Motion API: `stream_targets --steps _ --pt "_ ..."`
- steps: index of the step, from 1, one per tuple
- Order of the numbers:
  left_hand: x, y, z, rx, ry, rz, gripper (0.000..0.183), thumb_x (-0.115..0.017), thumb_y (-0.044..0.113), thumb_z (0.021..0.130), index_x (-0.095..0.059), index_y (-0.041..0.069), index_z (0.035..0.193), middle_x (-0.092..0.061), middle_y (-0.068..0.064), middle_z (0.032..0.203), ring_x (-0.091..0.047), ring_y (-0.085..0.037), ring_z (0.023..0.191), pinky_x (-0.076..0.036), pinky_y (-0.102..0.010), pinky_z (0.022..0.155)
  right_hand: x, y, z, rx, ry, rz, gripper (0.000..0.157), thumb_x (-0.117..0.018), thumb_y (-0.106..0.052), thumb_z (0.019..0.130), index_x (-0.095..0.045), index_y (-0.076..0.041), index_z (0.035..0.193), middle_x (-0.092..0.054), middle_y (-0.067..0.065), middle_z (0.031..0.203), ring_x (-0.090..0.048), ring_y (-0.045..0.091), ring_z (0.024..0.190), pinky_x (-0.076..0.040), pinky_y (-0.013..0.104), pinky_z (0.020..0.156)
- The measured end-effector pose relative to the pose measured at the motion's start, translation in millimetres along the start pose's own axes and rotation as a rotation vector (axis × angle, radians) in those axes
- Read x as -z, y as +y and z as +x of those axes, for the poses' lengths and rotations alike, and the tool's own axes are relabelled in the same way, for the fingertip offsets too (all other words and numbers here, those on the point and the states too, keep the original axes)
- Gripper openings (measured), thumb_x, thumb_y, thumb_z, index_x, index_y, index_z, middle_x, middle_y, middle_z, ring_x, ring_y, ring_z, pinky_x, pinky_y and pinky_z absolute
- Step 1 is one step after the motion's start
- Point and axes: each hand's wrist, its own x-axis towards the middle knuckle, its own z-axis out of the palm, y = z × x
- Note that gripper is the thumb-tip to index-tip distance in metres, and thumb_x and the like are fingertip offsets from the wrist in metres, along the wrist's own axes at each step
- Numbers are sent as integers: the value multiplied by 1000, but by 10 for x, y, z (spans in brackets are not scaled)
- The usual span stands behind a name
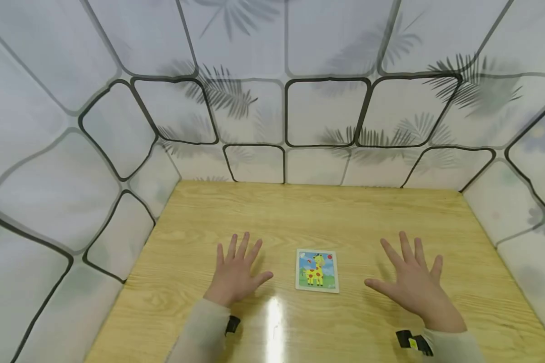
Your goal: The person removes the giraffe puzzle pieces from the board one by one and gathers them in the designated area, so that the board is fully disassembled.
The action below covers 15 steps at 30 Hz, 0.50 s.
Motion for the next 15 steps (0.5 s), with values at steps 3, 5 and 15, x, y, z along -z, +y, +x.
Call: stream_targets --steps 3,5,15 --pt "-61 24 -38 -9 -21 -16 84 -55 65 94 -28 23 161 -11 -12 168 -1 -42 153 4 -70 116 -51 -4 -35 -3 -16 3 108 -63 -73 84 -17 -16 163 19 20 165 24 52 145 21 83 95" --pt "-102 49 -40 -37 -44 -32 85 -58 63 94 -28 21 161 -11 -13 168 -1 -43 153 3 -71 115 -84 -15 -47 -2 -20 0 108 -63 -73 84 -18 -16 163 16 21 166 20 54 146 18 84 96" --pt "-211 224 480 -232 -183 -33 96 -69 65 85 -31 17 160 -25 -9 165 -18 -35 152 -18 -60 119 -344 -405 312 123 -71 70 81 -73 -51 89 -47 -2 148 -51 26 144 -45 50 130 -29 76 97"
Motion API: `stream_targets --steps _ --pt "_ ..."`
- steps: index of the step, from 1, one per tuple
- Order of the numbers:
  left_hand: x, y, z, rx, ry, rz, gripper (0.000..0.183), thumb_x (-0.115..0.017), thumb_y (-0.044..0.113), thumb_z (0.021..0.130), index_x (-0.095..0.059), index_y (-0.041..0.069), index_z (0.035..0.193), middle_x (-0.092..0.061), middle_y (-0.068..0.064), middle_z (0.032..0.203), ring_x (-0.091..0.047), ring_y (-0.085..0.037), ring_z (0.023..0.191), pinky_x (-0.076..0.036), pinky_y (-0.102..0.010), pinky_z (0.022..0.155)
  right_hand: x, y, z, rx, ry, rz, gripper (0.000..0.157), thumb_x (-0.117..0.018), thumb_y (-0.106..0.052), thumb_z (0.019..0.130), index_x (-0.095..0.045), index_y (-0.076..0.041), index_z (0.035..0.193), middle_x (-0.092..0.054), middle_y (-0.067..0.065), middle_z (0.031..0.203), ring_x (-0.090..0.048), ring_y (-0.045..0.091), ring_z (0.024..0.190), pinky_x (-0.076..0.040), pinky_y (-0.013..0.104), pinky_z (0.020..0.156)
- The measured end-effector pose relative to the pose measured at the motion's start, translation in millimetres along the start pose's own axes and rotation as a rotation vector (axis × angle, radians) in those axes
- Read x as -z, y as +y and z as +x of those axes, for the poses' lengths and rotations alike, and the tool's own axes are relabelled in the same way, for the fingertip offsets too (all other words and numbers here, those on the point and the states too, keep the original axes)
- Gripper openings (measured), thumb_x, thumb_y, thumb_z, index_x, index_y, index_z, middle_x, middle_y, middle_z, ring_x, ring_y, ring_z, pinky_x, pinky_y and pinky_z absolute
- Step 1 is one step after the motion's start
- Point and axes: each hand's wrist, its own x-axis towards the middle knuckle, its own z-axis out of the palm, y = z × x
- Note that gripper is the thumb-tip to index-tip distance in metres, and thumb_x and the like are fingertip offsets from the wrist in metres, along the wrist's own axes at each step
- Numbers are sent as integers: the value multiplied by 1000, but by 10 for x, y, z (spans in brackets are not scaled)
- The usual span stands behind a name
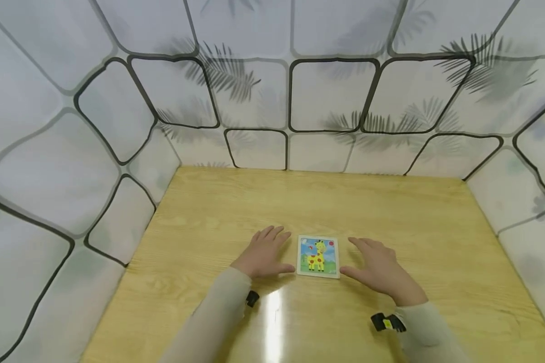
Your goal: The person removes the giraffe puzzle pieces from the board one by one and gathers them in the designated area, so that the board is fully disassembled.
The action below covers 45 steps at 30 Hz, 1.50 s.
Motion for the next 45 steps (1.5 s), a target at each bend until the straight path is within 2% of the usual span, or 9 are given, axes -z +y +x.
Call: stream_targets --steps 5,8,12,17,21,27,32,35,45 --pt "0 67 214 -10 -115 32 108 -69 72 80 -21 22 163 -12 -5 169 -8 -33 155 -11 -58 121 -233 -156 337 88 -63 47 69 -77 -44 87 -58 -1 138 -57 21 134 -52 44 122 -40 68 97" --pt "-24 86 295 3 -149 47 107 -69 73 79 -22 24 163 -12 -5 169 -7 -34 155 -10 -58 122 -355 -228 525 141 -82 15 68 -78 -45 86 -59 -2 136 -59 18 128 -55 37 116 -44 62 95" --pt "-69 87 364 9 -140 37 105 -68 73 80 -24 25 162 -15 -6 168 -10 -36 154 -13 -59 121 -454 -308 741 164 -110 -8 69 -78 -46 85 -60 -4 136 -57 13 125 -53 30 111 -46 54 94" --pt "-119 81 356 35 -123 7 106 -71 73 78 -26 26 161 -15 -4 169 -10 -36 154 -13 -60 121 -553 -376 923 163 -176 9 71 -82 -45 81 -59 -5 136 -54 11 124 -50 25 105 -49 46 88" --pt "-165 63 358 40 -118 20 106 -71 73 77 -25 27 162 -14 -4 169 -10 -36 154 -13 -60 121 -557 -438 1014 124 -237 3 72 -87 -40 77 -57 -6 132 -53 12 121 -51 26 103 -50 46 86" --pt "-133 71 379 54 -117 15 107 -73 71 77 -24 28 162 -15 -4 168 -10 -36 154 -12 -61 121 -450 -545 1115 36 -337 47 72 -90 -33 73 -52 -8 129 -50 12 125 -50 27 107 -51 48 88" --pt "-133 90 382 57 -141 -9 107 -73 71 77 -23 29 162 -13 -4 169 -8 -35 154 -10 -60 121 -413 -549 1143 21 -386 72 61 -86 -31 77 -52 -7 121 -50 11 118 -49 28 103 -50 48 86" --pt "-140 92 368 65 -141 -22 107 -74 70 77 -24 28 162 -14 -4 169 -8 -35 154 -10 -60 121 -426 -541 1160 27 -392 68 54 -83 -30 81 -53 -7 119 -51 11 115 -50 27 101 -49 47 86" --pt "-135 94 362 67 -148 -41 107 -75 69 77 -24 29 162 -13 -4 169 -7 -35 154 -8 -60 121 -451 -568 1189 28 -354 43 49 -86 -27 80 -58 -5 113 -51 12 113 -54 23 93 -52 42 82"
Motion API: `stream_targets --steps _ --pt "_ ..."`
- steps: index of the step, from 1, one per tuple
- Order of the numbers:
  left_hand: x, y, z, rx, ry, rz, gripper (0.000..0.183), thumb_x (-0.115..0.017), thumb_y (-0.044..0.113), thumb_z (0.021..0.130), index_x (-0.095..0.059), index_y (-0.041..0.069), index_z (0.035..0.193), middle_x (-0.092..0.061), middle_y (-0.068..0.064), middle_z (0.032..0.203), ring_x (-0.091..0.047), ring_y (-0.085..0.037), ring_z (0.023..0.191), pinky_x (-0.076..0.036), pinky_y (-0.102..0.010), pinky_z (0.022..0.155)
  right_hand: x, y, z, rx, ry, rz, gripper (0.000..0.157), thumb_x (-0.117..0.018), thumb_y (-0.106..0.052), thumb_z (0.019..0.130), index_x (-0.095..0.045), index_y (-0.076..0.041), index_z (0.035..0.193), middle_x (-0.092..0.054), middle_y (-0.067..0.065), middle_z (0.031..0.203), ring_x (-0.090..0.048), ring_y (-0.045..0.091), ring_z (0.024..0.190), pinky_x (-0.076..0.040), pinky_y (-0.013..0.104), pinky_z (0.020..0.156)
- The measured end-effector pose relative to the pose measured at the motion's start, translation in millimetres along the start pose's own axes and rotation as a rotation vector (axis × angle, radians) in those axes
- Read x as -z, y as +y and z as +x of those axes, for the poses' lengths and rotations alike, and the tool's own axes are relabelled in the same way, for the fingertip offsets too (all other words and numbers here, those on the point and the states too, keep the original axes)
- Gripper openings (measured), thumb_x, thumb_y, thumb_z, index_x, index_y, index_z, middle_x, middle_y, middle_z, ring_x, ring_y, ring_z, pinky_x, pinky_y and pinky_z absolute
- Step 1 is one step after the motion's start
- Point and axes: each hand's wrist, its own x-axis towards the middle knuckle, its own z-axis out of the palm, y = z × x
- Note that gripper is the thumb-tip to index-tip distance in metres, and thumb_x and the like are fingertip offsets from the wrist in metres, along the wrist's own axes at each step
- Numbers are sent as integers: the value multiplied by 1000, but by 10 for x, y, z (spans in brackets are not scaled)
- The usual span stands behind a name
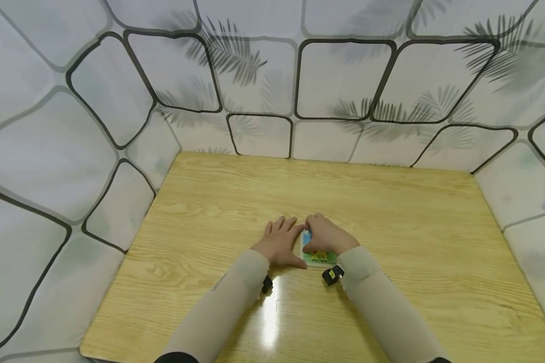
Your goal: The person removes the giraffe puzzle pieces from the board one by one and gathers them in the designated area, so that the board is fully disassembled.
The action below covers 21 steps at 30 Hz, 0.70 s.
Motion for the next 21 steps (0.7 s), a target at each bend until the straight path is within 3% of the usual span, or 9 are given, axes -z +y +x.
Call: stream_targets --steps 21 --pt "-8 -22 11 1 -12 20 107 -71 72 77 -21 29 162 -9 -1 169 -4 -33 155 -7 -59 122 -12 7 -17 0 14 11 52 -86 -30 80 -59 -5 117 -51 13 118 -54 23 94 -52 42 82"
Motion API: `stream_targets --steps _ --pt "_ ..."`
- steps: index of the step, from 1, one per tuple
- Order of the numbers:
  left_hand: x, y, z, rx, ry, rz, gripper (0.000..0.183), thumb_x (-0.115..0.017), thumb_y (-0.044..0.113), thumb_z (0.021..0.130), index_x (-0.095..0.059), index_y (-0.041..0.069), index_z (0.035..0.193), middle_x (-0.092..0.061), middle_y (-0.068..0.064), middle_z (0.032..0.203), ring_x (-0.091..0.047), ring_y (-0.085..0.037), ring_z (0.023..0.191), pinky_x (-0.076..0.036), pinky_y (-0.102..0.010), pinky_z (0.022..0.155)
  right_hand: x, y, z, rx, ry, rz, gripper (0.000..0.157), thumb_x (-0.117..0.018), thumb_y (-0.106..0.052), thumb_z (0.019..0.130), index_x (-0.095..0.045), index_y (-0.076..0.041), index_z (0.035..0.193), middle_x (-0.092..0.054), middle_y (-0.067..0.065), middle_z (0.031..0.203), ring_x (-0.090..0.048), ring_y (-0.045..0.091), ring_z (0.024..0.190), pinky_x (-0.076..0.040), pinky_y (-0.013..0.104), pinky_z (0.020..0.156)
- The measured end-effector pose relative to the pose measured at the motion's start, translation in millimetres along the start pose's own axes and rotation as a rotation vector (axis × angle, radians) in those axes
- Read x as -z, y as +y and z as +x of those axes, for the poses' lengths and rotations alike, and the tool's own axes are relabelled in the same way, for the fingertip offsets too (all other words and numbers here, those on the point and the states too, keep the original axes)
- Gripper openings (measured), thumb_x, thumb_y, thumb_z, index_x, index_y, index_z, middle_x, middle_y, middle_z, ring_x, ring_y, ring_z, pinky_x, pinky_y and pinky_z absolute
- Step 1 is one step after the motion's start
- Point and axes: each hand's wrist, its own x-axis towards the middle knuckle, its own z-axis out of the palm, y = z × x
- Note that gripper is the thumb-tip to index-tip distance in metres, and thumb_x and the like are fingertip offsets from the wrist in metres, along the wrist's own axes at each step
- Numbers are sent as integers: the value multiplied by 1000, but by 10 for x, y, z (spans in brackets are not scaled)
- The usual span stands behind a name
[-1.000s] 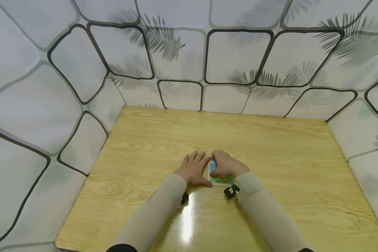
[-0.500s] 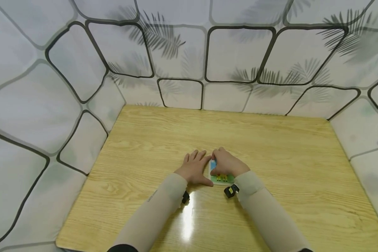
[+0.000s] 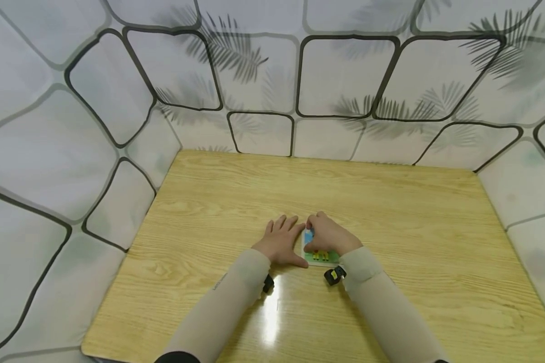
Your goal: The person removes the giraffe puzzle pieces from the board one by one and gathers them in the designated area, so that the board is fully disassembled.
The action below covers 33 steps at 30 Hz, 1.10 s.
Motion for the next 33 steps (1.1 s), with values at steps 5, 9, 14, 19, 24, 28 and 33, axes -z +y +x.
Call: stream_targets --steps 5,9,14,19,24,28,33 --pt "19 10 -25 -2 4 -6 106 -72 71 78 -22 29 162 -10 -2 169 -5 -33 155 -7 -59 121 3 0 13 -4 -5 -7 52 -86 -28 80 -59 -4 119 -51 14 119 -55 23 94 -53 43 84" --pt "25 15 -34 0 3 -4 106 -72 71 78 -21 29 162 -10 -2 169 -5 -33 155 -7 -59 122 26 -7 18 7 -14 -22 50 -85 -25 80 -59 -3 118 -54 13 115 -55 23 94 -52 43 85" --pt "19 29 -27 -4 -5 1 107 -71 71 79 -19 30 163 -9 -2 169 -4 -33 155 -7 -58 122 71 -19 44 -13 -50 -22 46 -86 -20 78 -58 -3 111 -54 11 107 -55 23 90 -51 39 79" --pt "26 43 -26 -5 8 0 107 -73 70 78 -21 28 162 -11 -3 169 -6 -34 155 -7 -58 122 86 -21 68 -36 -81 -12 34 -86 -17 78 -60 -7 97 -50 11 104 -54 23 83 -48 33 67" --pt "18 37 -22 2 -9 3 107 -72 70 78 -21 28 162 -10 -2 169 -4 -33 155 -6 -58 122 65 -19 48 -48 -85 27 33 -85 -17 80 -59 -8 98 -47 12 107 -54 24 85 -47 33 67" --pt "4 21 -9 5 -13 8 107 -72 71 79 -21 28 162 -9 -2 169 -4 -33 155 -7 -58 122 41 -15 21 -49 -50 39 43 -85 -20 79 -57 -6 109 -50 12 109 -53 24 89 -50 36 72" --pt "7 7 -7 10 -9 15 107 -71 72 78 -20 29 162 -9 -1 169 -4 -32 155 -7 -57 122 29 -2 26 -21 -23 19 48 -85 -21 79 -57 -4 113 -52 11 109 -53 24 90 -50 37 77"
